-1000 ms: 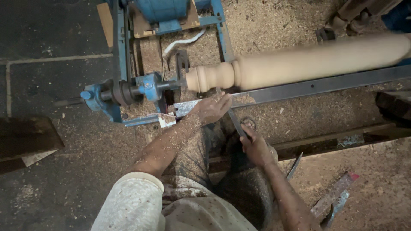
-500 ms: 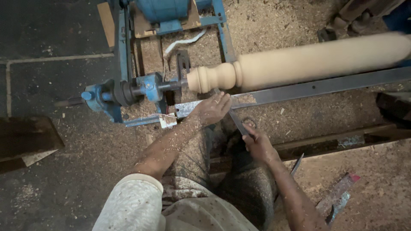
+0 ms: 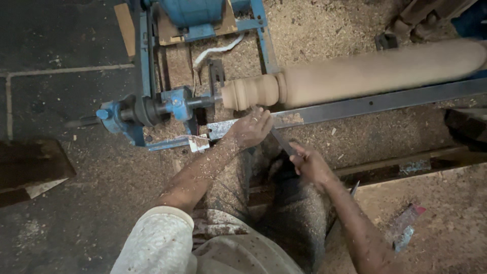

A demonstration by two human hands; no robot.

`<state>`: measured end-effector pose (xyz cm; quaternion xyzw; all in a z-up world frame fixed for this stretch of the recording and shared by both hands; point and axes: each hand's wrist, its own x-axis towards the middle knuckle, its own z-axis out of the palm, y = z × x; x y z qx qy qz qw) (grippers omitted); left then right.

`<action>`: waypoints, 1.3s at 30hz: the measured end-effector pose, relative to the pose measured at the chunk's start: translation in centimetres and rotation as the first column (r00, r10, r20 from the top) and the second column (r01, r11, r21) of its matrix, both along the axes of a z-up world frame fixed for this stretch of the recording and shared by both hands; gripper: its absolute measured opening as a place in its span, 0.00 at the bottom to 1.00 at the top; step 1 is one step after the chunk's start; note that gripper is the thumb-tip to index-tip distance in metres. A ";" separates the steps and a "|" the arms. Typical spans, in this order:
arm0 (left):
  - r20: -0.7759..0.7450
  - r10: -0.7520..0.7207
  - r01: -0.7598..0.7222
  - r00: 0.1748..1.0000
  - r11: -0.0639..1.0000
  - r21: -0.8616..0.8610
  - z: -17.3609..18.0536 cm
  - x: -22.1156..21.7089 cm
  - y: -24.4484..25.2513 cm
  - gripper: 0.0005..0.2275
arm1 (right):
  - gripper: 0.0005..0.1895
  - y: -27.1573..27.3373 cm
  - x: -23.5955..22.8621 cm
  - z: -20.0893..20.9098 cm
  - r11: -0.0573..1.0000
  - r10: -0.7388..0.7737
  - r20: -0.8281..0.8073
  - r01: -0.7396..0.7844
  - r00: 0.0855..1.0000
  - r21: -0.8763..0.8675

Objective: The person uses a chisel to shape a piece of wood spinning on a lathe. They hold the tool against the rotating wood to carve a decorative design, creating wood shavings that fall to the floor.

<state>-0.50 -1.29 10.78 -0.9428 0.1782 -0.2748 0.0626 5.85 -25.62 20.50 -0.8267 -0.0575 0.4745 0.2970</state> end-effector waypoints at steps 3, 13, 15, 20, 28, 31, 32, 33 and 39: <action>0.000 -0.015 0.015 1.000 1.000 0.023 0.2 0.0 0.1 0.16 | 0.28 0.7 0.7 1.9 0.998 0.043 0.016 -0.042 0.999 -0.040; -0.109 -0.140 0.138 0.984 0.990 -0.023 -3.0 -0.8 0.1 0.20 | 0.28 -0.6 -11.3 -11.0 0.497 -0.471 -0.356 0.576 0.807 0.649; -0.103 -0.170 0.171 0.980 0.985 -0.008 -3.4 -0.6 0.1 0.21 | 0.28 -0.2 -13.3 -14.4 0.310 -0.537 -0.450 0.663 0.714 0.682; -0.130 -0.159 0.161 0.979 0.987 0.004 -2.9 -0.6 0.5 0.20 | 0.27 -0.4 -10.9 -14.1 0.734 -0.462 0.058 0.345 0.885 0.585; -0.140 -0.076 0.086 0.987 0.994 0.073 -1.8 -0.9 0.2 0.20 | 0.27 0.1 -7.4 -5.8 0.924 -0.268 0.140 0.213 0.953 0.318; -0.149 -0.060 0.062 0.987 0.998 0.011 -2.6 -1.1 0.2 0.20 | 0.26 -0.1 -6.4 -5.4 0.926 -0.197 0.189 0.119 0.962 0.358; -0.151 -0.057 0.059 0.987 0.998 0.012 -3.1 -1.1 0.3 0.20 | 0.26 -0.1 -6.0 -5.5 0.939 -0.174 0.202 0.101 0.964 0.329; -0.156 -0.056 0.058 0.986 0.998 0.011 -3.7 -1.2 0.3 0.20 | 0.26 -0.3 -5.8 -5.6 0.951 -0.154 0.211 0.086 0.965 0.298; -0.188 -0.020 0.019 0.982 1.000 -0.008 -4.7 -0.9 0.0 0.20 | 0.24 0.1 -4.2 -2.8 0.952 -0.056 0.211 -0.012 0.976 0.305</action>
